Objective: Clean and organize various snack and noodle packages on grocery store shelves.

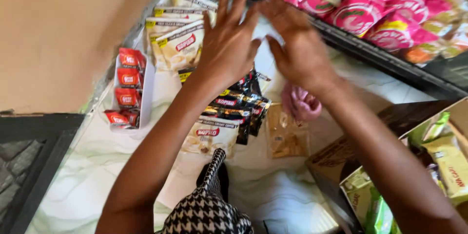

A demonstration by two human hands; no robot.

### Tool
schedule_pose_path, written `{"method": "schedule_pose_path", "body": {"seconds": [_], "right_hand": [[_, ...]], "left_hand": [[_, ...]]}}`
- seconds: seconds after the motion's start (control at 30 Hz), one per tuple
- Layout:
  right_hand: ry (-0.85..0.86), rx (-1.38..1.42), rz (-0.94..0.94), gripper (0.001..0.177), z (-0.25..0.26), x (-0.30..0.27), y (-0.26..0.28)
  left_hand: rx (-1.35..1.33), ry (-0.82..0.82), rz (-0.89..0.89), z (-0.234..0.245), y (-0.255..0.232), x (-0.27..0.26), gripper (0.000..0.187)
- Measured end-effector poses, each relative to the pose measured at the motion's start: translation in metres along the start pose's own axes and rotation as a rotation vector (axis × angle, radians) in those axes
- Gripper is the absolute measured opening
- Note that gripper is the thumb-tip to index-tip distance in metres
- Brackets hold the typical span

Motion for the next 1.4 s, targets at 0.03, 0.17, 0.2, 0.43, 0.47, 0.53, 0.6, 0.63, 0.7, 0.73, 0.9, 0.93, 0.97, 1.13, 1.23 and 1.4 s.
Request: {"method": "schedule_pose_path", "body": {"seconds": [0.03, 0.17, 0.2, 0.43, 0.47, 0.53, 0.6, 0.63, 0.7, 0.73, 0.9, 0.93, 0.97, 1.13, 1.23, 1.4], "right_hand": [[0.011, 0.010, -0.002, 0.059, -0.024, -0.003, 0.001], [0.380, 0.106, -0.240, 0.093, -0.101, -0.001, 0.004], [0.519, 0.121, -0.342, 0.109, -0.116, -0.001, 0.006], [0.735, -0.050, -0.404, 0.149, -0.200, -0.003, -0.017], [0.750, -0.052, -0.415, 0.150, -0.210, -0.006, -0.023], [0.765, -0.057, -0.440, 0.150, -0.220, -0.009, -0.036], [0.733, -0.037, -0.418, 0.144, -0.218, -0.015, -0.046], [0.741, -0.036, -0.444, 0.144, -0.214, -0.028, -0.051], [0.719, -0.078, -0.440, 0.138, -0.202, -0.043, -0.065], [0.712, -0.086, -0.454, 0.138, -0.192, -0.054, -0.077], [0.848, -0.154, -0.561, 0.133, -0.156, -0.105, -0.111], [0.839, -0.157, -0.552, 0.133, -0.144, -0.107, -0.115], [0.860, -0.119, -0.551, 0.132, -0.135, -0.110, -0.119], [1.015, -0.084, -0.602, 0.134, -0.125, -0.077, -0.125], [0.677, 0.014, -0.517, 0.116, -0.130, -0.004, -0.104], [0.604, 0.208, -0.433, 0.120, -0.201, 0.119, -0.091]], "left_hand": [[-0.005, 0.009, 0.011, -0.016, 0.016, -0.020, 0.064], [-0.101, 0.303, 0.347, -0.058, 0.063, -0.086, 0.110], [-0.168, 0.403, 0.471, -0.063, 0.068, -0.102, 0.137], [-0.262, 0.608, 0.697, -0.154, 0.111, -0.173, 0.169], [-0.243, 0.572, 0.680, -0.167, 0.108, -0.175, 0.170], [-0.229, 0.542, 0.651, -0.183, 0.104, -0.171, 0.171], [-0.199, 0.541, 0.676, -0.189, 0.097, -0.166, 0.171], [-0.211, 0.560, 0.660, -0.198, 0.085, -0.164, 0.171], [-0.201, 0.370, 0.538, -0.206, 0.067, -0.146, 0.166], [-0.205, 0.369, 0.522, -0.213, 0.055, -0.138, 0.166], [-0.315, 0.567, 0.388, -0.220, 0.001, -0.109, 0.158], [-0.306, 0.557, 0.390, -0.215, 0.006, -0.103, 0.158], [-0.404, 0.590, 0.383, -0.211, 0.011, -0.098, 0.155], [-0.334, 0.301, 0.386, -0.175, 0.110, -0.075, 0.147], [-0.046, 0.272, 0.591, -0.141, 0.198, -0.056, 0.154], [-0.206, 0.145, 0.748, -0.135, 0.288, -0.040, 0.162]]}}
Point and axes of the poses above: each hand's wrist, its own x-axis towards the middle knuckle, its own z-axis out of the back of the hand, y = z × x, the point moved 4 cm from there along x, towards the middle knuckle, and after that the axes turned 10 degrees about y, right-handed, at the moved point
